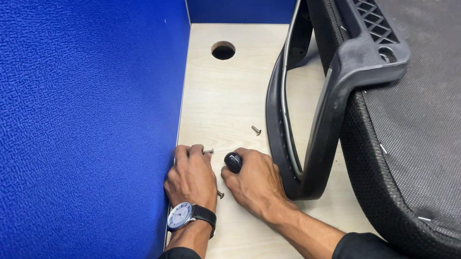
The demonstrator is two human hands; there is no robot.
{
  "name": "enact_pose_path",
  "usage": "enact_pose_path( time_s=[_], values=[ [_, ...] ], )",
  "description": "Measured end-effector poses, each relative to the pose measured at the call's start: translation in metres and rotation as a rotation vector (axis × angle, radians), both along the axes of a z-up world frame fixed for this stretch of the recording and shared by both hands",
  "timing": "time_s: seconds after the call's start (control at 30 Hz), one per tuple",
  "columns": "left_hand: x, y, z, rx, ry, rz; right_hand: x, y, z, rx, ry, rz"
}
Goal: The person uses a screwdriver to tighten screws into the armrests of an office chair. They secure both the left and right armrests to the chair seat, then flip the chair upright to show the completed assembly.
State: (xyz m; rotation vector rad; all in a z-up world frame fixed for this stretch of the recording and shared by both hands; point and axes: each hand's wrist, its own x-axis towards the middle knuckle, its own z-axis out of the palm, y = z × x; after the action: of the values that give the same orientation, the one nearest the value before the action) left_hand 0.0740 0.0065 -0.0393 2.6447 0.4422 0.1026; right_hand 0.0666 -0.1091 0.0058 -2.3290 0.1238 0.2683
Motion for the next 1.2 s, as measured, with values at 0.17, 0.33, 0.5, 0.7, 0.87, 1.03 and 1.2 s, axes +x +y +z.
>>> enact_pose_path(
  time_s=[0.17, 0.33, 0.5, 0.7, 0.87, 1.03, 1.2],
  values=[
    [0.002, 0.002, -0.001, 0.016, -0.028, -0.036, -0.001, -0.001, 0.000, 0.007, 0.022, -0.010],
    [0.000, 0.000, 0.001, -0.027, -0.028, -0.032, 0.001, -0.002, -0.007, 0.026, -0.050, -0.048],
    [-0.003, -0.006, 0.004, -0.136, -0.060, -0.062, 0.009, -0.001, -0.017, 0.030, -0.078, -0.125],
    [0.012, -0.014, 0.004, -0.111, -0.043, -0.182, 0.010, -0.004, -0.029, 0.043, -0.181, -0.185],
    [0.037, -0.033, -0.002, -0.139, -0.290, -0.455, 0.014, -0.013, -0.025, 0.140, -0.128, -0.352],
    [0.056, -0.039, -0.007, -0.095, -0.200, -0.567, 0.010, -0.013, -0.011, 0.241, -0.169, -0.453],
    [0.058, -0.036, -0.021, -0.072, -0.231, -0.585, 0.004, -0.003, 0.009, 0.312, -0.216, -0.392]
  ],
)
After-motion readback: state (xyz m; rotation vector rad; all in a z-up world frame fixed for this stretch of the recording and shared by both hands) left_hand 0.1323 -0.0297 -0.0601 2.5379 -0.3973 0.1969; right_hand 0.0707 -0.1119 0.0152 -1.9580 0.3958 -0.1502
